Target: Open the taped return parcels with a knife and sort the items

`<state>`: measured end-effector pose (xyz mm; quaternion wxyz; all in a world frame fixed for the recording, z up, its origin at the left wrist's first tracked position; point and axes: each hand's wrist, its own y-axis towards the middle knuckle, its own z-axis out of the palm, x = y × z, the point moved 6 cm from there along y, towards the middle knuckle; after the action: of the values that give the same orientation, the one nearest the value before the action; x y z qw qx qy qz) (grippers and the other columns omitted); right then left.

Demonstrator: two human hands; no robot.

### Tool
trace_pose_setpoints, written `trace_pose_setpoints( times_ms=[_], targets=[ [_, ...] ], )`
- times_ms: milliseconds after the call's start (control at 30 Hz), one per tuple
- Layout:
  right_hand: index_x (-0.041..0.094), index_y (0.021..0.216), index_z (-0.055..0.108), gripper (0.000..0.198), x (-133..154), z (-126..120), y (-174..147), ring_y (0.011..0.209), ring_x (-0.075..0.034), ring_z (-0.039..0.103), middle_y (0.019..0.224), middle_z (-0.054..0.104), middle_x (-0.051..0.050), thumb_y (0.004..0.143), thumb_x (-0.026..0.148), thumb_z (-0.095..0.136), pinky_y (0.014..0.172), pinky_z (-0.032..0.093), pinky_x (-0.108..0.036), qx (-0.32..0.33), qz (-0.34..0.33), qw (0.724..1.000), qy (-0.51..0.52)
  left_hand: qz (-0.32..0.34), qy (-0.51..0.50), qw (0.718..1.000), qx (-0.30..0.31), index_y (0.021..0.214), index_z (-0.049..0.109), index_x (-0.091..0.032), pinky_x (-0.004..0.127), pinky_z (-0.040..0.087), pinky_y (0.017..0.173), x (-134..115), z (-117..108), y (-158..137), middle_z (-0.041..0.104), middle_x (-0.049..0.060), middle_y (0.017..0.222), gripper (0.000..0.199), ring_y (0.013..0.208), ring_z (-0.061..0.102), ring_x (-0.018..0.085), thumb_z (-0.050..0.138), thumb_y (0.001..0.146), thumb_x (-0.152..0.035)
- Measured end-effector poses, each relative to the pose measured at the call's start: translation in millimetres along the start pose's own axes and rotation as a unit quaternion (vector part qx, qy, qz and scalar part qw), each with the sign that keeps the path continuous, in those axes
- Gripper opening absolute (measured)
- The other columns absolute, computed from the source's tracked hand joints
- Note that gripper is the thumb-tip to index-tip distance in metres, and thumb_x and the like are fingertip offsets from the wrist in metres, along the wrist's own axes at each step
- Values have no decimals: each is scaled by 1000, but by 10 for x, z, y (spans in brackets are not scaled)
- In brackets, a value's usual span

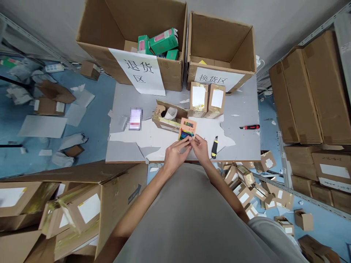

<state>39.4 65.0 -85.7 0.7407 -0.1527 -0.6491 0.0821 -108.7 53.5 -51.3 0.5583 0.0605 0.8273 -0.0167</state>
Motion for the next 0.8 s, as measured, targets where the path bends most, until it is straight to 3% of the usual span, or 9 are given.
trace_pose_setpoints(
  times_ms=[100, 200, 267, 367, 467, 600, 700, 800],
  targets=[
    [24, 110, 81, 66, 73, -84, 37, 108, -30, 82, 110, 88, -7, 81, 82, 87, 96, 70, -41, 12, 14, 1000, 10, -6, -4, 1000, -20, 134, 84, -29, 52, 62, 119, 90, -114, 66, 81, 10, 144, 36, 134, 77, 31, 79, 101, -39],
    [25, 119, 82, 62, 179, -135, 32, 107, -28, 82, 113, 87, -5, 84, 75, 90, 95, 68, -39, 71, 47, 996, 35, -100, -85, 989, -68, 148, 75, -23, 46, 66, 105, 332, -325, 159, 79, 16, 144, 63, 125, 77, 29, 85, 94, -53],
    [25, 121, 83, 61, 242, -156, 15, 106, -27, 82, 113, 87, -4, 84, 73, 91, 91, 68, -37, 98, 66, 992, 41, -163, -179, 969, -39, 144, 76, -18, 40, 66, 95, 467, -365, 201, 83, 16, 128, 74, 111, 79, 27, 90, 87, -62],
    [27, 121, 85, 62, 299, -167, 10, 109, -27, 81, 112, 87, -3, 82, 74, 92, 91, 68, -36, 115, 73, 990, 38, -202, -248, 947, 1, 125, 84, -16, 36, 64, 90, 517, -385, 222, 85, 13, 112, 71, 99, 77, 24, 97, 76, -66],
    [28, 119, 87, 60, 317, -156, 33, 108, -27, 81, 111, 88, -3, 82, 75, 92, 96, 67, -39, 129, 62, 990, 21, -196, -241, 950, -6, 116, 87, -18, 34, 62, 85, 466, -437, 223, 85, 11, 109, 66, 90, 73, 21, 100, 72, -66],
    [28, 110, 90, 53, 388, -182, 68, 112, -29, 80, 113, 88, -4, 85, 75, 90, 109, 64, -45, 118, -8, 992, -35, -154, -199, 967, -33, 112, 87, -21, 33, 61, 80, 349, -547, 238, 85, 8, 104, 51, 82, 72, 18, 95, 79, -59],
    [33, 107, 93, 40, 487, -197, 56, 134, -31, 76, 128, 87, -6, 92, 69, 88, 128, 53, -51, 109, -87, 988, -61, -79, -166, 982, -44, 96, 86, -23, 37, 63, 94, 206, -640, 267, 84, 10, 107, 26, 101, 78, 23, 89, 86, -47],
    [37, 105, 93, 30, 549, -197, 30, 147, -30, 70, 136, 85, -6, 99, 65, 84, 135, 46, -55, 106, -131, 984, -58, -28, -143, 988, -44, 86, 84, -25, 42, 63, 103, 96, -688, 282, 84, 11, 112, 13, 112, 79, 25, 81, 89, -37]
  ],
)
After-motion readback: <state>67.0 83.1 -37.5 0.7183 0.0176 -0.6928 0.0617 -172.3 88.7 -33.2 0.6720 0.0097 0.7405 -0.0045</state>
